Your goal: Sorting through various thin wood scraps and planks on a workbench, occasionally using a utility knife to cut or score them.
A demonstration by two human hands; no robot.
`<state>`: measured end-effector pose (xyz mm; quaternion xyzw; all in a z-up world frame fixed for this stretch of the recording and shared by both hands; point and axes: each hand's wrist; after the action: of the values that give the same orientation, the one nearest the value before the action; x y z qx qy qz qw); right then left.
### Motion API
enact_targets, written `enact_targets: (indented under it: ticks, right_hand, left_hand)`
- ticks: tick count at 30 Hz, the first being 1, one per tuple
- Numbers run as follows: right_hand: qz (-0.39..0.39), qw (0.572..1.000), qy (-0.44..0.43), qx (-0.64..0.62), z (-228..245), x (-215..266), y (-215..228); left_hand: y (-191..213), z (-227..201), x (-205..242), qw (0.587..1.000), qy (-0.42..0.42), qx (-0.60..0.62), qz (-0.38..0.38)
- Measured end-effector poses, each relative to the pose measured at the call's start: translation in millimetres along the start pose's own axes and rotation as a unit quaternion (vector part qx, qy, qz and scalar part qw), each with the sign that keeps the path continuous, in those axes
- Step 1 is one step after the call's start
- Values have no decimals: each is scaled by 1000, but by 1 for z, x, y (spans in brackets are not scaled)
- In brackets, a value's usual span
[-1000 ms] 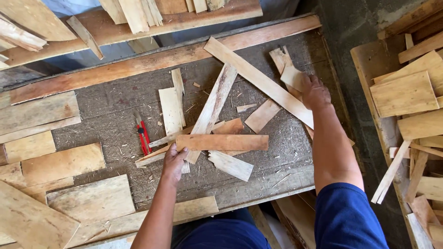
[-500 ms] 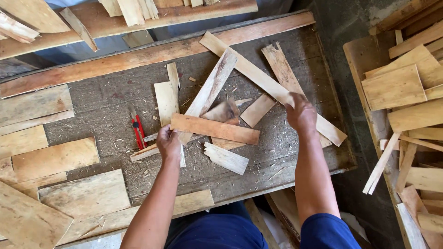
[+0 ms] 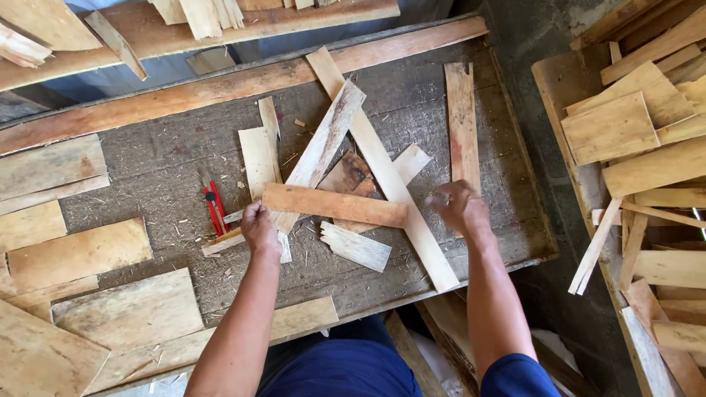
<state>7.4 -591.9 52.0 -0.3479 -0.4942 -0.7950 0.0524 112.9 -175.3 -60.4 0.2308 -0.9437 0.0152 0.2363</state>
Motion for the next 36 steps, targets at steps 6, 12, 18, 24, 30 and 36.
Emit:
enact_targets:
  ticks: [6, 12, 18, 24, 30, 36]
  right_hand:
    - [-233, 958, -166, 31, -48, -56, -37]
    - [-304, 938, -128, -104, -58, -60, -46]
    - [-358, 907, -89, -202, -48, -31, -39]
    - [-217, 917, 35, -333, 43, 18, -6]
    - [168, 754, 264, -577, 132, 21, -89]
    - [87, 821, 353, -439, 209, 27, -67]
  left_hand:
    - [0, 1, 2, 999, -21, -37, 33]
    - [1, -37, 41, 981, -1, -184, 67]
    - [15, -46, 66, 941, -140, -295, 89]
    - [-1, -56, 94, 937, -186, -263, 138]
    - [-33, -125, 133, 878, -152, 33, 453]
    - [-14, -103, 101, 921, -227, 37, 315]
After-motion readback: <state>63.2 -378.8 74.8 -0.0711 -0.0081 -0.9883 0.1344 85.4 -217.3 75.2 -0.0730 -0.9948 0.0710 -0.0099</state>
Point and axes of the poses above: each hand's wrist, its own x-axis away from the middle knuckle, its own y-axis out of the back of the hand, z = x × y, and after that the axes turned 1 degree about z, right-handed
